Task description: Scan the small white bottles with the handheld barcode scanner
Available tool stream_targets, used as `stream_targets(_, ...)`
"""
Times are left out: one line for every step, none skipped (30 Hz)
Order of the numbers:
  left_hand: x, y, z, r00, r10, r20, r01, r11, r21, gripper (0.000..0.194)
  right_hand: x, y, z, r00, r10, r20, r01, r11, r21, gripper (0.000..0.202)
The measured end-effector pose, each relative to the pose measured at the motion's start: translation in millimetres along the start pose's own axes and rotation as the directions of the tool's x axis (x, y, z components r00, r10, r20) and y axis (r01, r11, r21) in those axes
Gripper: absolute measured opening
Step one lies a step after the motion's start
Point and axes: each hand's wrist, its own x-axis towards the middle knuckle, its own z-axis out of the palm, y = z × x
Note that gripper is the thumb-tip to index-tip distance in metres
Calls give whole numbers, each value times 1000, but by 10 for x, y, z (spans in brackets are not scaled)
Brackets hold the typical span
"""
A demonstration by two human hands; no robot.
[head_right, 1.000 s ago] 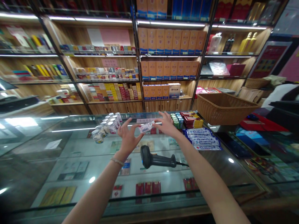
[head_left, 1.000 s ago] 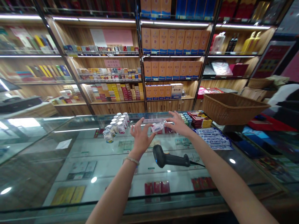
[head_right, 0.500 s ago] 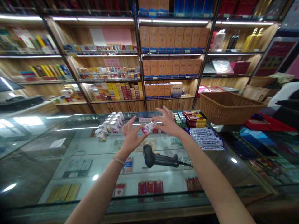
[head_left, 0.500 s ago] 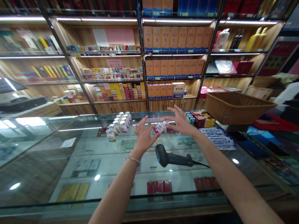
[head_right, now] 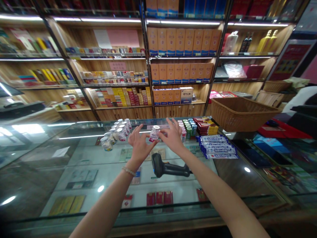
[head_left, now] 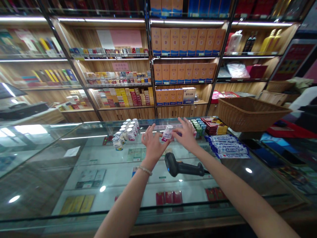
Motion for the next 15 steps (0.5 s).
stream_targets(0, 9, 0, 1000, -13, -3, 13, 1000, 9, 35, -17, -17, 19, 1000, -9, -2, 9, 1000, 11, 29)
stream_targets(-1, 18, 0, 1000, -23, -4, 23, 1000, 18, 34, -32, -34, 31, 1000, -16, -10, 16, 1000, 19, 29)
stream_targets(-3, 27, 0, 1000, -30, -4, 30, 999, 27, 34, -45, -49, 39, 1000, -22, -18, 22, 999, 25, 28)
stream_targets(-6, 36, 1, 999, -33, -2, 33, 999, 36, 33, -57, -63, 42, 999, -29, -24, 29, 999, 29, 27)
stream_targets(-10, 43, 1, 999, -32, 3, 32, 999, 43, 32, -66, -75, 42, 999, -36, -28, 37, 999, 29, 25)
stream_targets(-14, 50, 1, 1000, -29, 9, 29, 998, 50, 32, -73, -84, 40, 999, -45, -31, 46, 999, 28, 23)
stream_targets(-16, 55, 1, 1000, -26, 15, 25, 998, 55, 32, -77, -89, 37, 998, -52, -33, 53, 998, 25, 22)
stream_targets(-16, 58, 1, 1000, -22, 20, 20, 998, 57, 31, -78, -90, 34, 998, -56, -36, 56, 998, 22, 21)
stream_targets(-14, 61, 1, 1000, -18, 26, 16, 998, 59, 31, -75, -87, 31, 998, -55, -40, 55, 998, 19, 20)
stream_targets(-8, 62, 0, 999, -16, 31, 14, 998, 59, 31, -68, -80, 27, 998, -49, -43, 50, 999, 16, 19)
stream_targets(3, 63, -2, 999, -14, 38, 12, 998, 60, 30, -58, -69, 22, 998, -41, -45, 41, 999, 14, 19)
stream_targets(18, 65, -4, 999, -12, 48, 9, 998, 60, 28, -45, -54, 14, 998, -30, -46, 31, 999, 12, 18)
stream_targets(37, 68, -6, 998, -7, 62, 3, 998, 61, 26, -29, -35, 3, 999, -21, -44, 21, 1000, 9, 18)
stream_targets(61, 74, -8, 997, 0, 79, -5, 998, 62, 24, -13, -12, -11, 999, -12, -40, 12, 1000, 3, 19)
stream_targets(89, 82, -8, 995, 9, 97, -15, 998, 63, 22, 4, 14, -29, 999, -6, -35, 6, 1000, -8, 19)
